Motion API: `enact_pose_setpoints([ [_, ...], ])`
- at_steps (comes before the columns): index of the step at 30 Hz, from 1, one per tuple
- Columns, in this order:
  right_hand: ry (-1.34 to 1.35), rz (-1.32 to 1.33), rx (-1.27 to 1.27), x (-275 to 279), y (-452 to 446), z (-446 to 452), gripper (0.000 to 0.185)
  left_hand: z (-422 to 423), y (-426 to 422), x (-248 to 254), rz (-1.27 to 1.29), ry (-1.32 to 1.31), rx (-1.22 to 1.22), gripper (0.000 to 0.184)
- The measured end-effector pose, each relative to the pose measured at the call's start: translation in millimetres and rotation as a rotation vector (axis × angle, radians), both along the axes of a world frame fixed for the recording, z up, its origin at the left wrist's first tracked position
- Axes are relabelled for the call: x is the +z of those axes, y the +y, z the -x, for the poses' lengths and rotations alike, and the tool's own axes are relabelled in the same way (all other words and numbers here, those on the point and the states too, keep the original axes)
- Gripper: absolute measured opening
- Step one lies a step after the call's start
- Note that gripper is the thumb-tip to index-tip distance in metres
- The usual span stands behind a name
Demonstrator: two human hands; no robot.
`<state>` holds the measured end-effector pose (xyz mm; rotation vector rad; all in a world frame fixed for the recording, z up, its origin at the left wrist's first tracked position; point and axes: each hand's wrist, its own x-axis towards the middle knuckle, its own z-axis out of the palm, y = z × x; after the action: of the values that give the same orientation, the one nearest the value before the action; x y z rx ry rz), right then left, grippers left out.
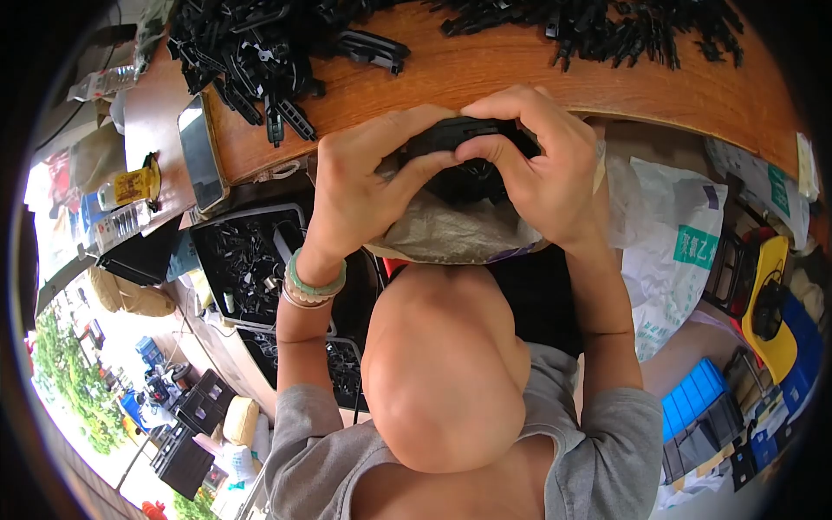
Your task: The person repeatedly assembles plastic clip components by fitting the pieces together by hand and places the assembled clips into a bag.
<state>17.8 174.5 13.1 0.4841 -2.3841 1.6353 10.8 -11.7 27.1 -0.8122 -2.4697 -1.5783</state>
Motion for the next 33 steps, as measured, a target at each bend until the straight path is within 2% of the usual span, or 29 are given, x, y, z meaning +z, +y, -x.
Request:
enact_pose_setpoints([
  [2,0.001,-0.011,-0.004,1,2,2,0.021,0,-4,3,0.04,-0.149,0.008,0.024],
  [3,-0.083,-0.015,0.099,3,5,5,0.019,1,-8,3,0.039,-0.145,0.009,0.024],
  [4,-0.165,-0.02,0.202,4,8,9,0.017,2,-13,2,0.056,-0.299,-0.057,0.024],
  [5,-0.16,-0.02,0.201,1,11,14,0.017,3,-16,1,0.074,-0.455,-0.125,0.025],
  [6,-0.185,0.106,0.241,-6,15,22,0.017,3,-18,-3,0.074,-0.451,-0.126,0.025],
  [7,-0.212,0.231,0.283,-12,18,32,0.018,3,-20,-9,0.117,-0.276,-0.143,0.024],
  [8,-0.211,0.232,0.287,-19,22,47,0.018,3,-22,-12,0.159,-0.103,-0.158,0.024],
  [10,0.492,-0.387,-0.123,-30,27,76,0.019,11,-22,-11,0.186,-0.027,-0.093,0.02],
  [11,0.495,-0.387,-0.121,-29,25,80,0.019,20,-23,-14,0.253,0.088,0.074,0.018],
  [12,0.511,-0.568,-0.172,-27,23,85,0.021,30,-23,-17,0.319,0.202,0.243,0.016],
  [13,0.523,-0.748,-0.223,-25,20,87,0.023,40,-25,-22,0.319,0.203,0.247,0.016],
  [15,0.5,-0.751,-0.215,-23,11,84,0.022,56,-27,-32,0.564,0.449,0.337,0.013],
  [18,0.459,-0.761,-0.163,-24,7,73,0.015,57,-26,-37,0.604,0.497,0.23,0.02],
  [20,0.441,-0.732,-0.072,-24,6,67,0.016,48,-19,-37,0.599,0.533,0.231,0.023],
  [22,0.457,-0.73,-0.066,-24,5,63,0.015,40,-14,-37,0.489,0.628,0.299,0.021],
  [23,0.457,-0.636,-0.083,-26,5,61,0.016,38,-9,-38,0.371,0.676,0.351,0.021],
  [24,0.456,-0.543,-0.099,-27,4,59,0.018,32,-5,-36,0.37,0.677,0.351,0.021],
  [26,0.368,-0.442,-0.158,-24,1,51,0.022,18,2,-29,-0.014,0.148,0.443,0.022],
  [28,0.274,-0.343,-0.219,-23,-4,46,0.026,18,4,-24,-0.106,0.057,0.48,0.023],
  [30,0.079,-0.119,-0.187,-22,-6,45,0.031,19,4,-12,-0.434,-0.272,0.447,0.02],
  [31,0.08,-0.118,-0.189,-23,-5,44,0.031,19,4,-12,-0.452,-0.282,0.457,0.018],
  [33,-0.143,0.0,-0.152,-25,-6,44,0.032,22,-2,-24,-0.417,-0.279,0.415,0.016],
])
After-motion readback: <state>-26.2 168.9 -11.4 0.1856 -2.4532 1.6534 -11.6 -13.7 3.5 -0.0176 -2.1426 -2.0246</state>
